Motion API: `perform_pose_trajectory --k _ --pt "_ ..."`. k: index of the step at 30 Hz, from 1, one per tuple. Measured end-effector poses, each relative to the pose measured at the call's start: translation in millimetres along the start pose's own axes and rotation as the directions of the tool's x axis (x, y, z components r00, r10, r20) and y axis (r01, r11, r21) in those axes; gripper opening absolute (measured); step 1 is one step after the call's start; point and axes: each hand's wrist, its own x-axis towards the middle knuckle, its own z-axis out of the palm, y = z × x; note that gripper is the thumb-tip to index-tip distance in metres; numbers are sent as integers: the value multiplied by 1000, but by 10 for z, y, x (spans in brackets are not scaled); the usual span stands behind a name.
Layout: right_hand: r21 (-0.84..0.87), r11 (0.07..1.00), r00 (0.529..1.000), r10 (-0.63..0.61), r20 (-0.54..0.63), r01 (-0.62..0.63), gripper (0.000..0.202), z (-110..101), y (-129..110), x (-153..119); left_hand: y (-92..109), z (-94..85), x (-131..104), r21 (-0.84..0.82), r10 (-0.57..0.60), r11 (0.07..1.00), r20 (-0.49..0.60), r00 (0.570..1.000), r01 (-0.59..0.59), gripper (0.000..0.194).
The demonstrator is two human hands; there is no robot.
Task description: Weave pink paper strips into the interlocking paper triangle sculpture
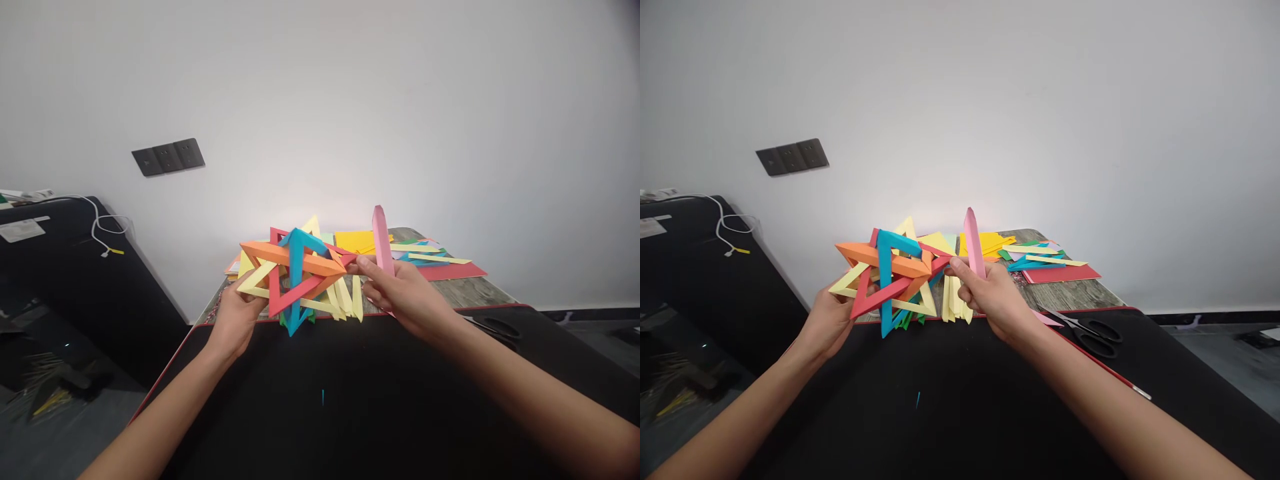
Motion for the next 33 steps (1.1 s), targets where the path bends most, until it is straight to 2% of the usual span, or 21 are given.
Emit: perform_pose_trajectory --k 6,9,14,16,19,20,21,26,30,33 --pt "-2 999 999 35 -2 -35 37 -46 49 38 25 25 -68 188 184 966 -2 983 -180 37" --pt "36 998 998 57 -9 -57 33 -77 117 88 -3 23 -102 276 333 901 57 941 -335 38" --pt "97 991 996 90 8 -90 31 -96 198 158 -67 -24 -151 489 569 622 254 782 -612 40" --pt "123 988 995 95 30 -98 33 -96 209 164 -72 -27 -172 520 632 488 344 695 -701 43" --pt "145 983 993 104 63 -112 37 -99 213 156 -73 -23 -194 498 681 292 491 543 -816 57" --pt "150 982 992 107 71 -117 38 -101 213 152 -75 -23 -197 491 683 245 524 508 -836 61" --pt "156 980 991 112 77 -122 39 -105 212 149 -77 -24 -198 491 679 216 545 491 -844 65" --pt "173 972 986 151 77 -162 40 -122 205 149 -103 -50 -181 508 677 191 551 487 -840 67" --pt "182 957 972 212 100 -227 35 -142 215 169 -142 -94 -155 508 698 167 544 466 -845 60" --pt "192 945 960 244 134 -267 36 -162 229 191 -172 -129 -131 503 678 126 586 444 -855 62"
